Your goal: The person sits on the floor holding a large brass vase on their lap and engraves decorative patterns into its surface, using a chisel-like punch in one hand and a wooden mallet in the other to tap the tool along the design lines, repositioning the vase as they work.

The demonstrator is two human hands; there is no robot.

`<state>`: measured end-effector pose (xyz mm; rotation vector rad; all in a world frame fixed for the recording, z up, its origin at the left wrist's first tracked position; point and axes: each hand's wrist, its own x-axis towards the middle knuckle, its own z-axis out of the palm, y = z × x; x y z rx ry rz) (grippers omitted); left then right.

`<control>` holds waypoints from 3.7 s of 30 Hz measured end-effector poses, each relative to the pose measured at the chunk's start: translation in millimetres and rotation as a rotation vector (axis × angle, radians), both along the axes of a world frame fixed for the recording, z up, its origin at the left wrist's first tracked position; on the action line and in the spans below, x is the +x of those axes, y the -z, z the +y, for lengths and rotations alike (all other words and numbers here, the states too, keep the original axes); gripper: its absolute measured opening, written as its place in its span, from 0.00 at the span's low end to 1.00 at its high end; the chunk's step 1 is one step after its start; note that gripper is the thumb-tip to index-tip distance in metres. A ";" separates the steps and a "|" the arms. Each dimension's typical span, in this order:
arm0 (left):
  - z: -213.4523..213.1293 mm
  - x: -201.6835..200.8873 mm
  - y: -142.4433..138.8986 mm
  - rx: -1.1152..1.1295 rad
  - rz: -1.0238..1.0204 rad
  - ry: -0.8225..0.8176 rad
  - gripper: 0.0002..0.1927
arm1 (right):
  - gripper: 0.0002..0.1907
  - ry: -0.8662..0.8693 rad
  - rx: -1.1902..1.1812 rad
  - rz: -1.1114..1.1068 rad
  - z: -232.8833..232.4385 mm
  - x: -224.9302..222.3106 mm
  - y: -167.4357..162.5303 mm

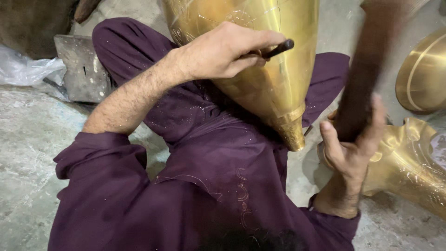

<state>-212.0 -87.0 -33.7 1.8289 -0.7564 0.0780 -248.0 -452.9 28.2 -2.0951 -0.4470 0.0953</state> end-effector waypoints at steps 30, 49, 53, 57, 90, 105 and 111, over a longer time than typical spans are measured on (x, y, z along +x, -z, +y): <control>-10.8 14.0 -22.8 0.147 0.089 0.135 0.24 | 0.44 -0.185 -0.284 -0.565 -13.1 19.4 24.9; -26.6 35.6 -34.6 0.343 0.123 0.273 0.31 | 0.39 -0.196 -0.215 -0.413 -15.9 15.6 40.5; -27.1 37.8 -34.5 0.237 0.114 0.310 0.30 | 0.40 -0.144 -0.079 -0.439 -17.6 14.0 39.4; -29.0 37.7 -32.2 0.425 0.131 0.305 0.27 | 0.44 -0.179 -0.188 -0.416 -26.9 4.8 47.0; -14.0 24.3 -32.5 0.269 0.020 0.341 0.25 | 0.44 0.152 0.251 -0.024 16.7 -49.7 49.0; -14.0 26.7 -39.6 0.384 0.028 0.436 0.26 | 0.57 -0.048 -0.395 -0.466 9.5 -64.8 77.8; -14.1 25.6 -37.5 0.346 -0.005 0.410 0.27 | 0.51 0.048 0.203 -0.204 9.7 -70.5 79.7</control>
